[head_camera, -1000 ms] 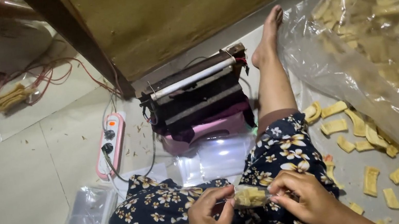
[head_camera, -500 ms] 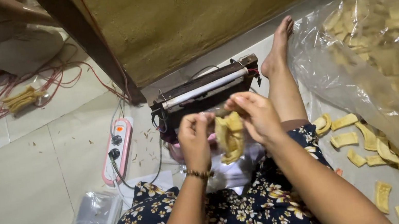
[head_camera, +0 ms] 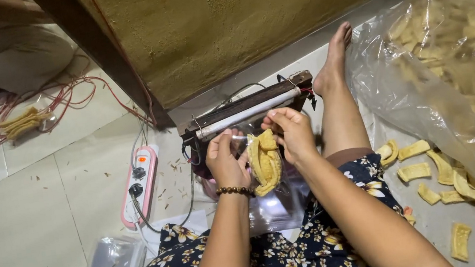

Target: Packing small snack items into individual plastic bags by hand while sitting on the floor.

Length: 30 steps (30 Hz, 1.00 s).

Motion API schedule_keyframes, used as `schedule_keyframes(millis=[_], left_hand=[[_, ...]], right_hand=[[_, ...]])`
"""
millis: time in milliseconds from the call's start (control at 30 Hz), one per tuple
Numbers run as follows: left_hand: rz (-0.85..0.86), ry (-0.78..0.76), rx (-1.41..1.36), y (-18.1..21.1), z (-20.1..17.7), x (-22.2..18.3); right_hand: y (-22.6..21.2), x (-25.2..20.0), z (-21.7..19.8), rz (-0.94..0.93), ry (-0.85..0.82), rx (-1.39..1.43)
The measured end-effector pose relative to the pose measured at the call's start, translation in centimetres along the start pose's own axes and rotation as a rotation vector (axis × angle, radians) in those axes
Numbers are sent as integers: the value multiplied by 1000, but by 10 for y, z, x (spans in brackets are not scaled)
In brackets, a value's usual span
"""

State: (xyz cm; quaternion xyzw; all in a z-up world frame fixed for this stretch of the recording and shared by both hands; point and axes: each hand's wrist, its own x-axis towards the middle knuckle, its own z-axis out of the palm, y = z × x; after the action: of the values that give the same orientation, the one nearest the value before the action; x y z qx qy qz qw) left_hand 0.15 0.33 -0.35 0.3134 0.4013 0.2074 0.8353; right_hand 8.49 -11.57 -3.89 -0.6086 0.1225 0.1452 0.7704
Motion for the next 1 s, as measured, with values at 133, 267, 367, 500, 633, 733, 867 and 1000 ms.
schedule_keyframes(millis=[133,267,367,500,633,733,867,1000], left_hand=[[-19,7,-9,-1,-2,2],[-20,2,-9,2,0,-1],[-3,-9,37,2,-1,-6],[167,-75,147,6,-20,-45],[644,-292,620,1,-47,-107],[703,-498,447,4,-69,-136],[633,-346,503,31,-98,-169],[853,-569,569,19,-99,-197]], right_hand=[[-5,-3,-1,19,-5,-15],[-8,-4,0,20,-18,6],[-5,-3,-4,37,-37,71],[-28,-64,-11,-73,-67,-15],[-47,-137,-24,-1084,-284,-731],[-39,-156,-50,-1181,-353,-823],[-63,-189,-66,-1221,-228,-922],[-61,-232,-57,-1328,-371,-983]])
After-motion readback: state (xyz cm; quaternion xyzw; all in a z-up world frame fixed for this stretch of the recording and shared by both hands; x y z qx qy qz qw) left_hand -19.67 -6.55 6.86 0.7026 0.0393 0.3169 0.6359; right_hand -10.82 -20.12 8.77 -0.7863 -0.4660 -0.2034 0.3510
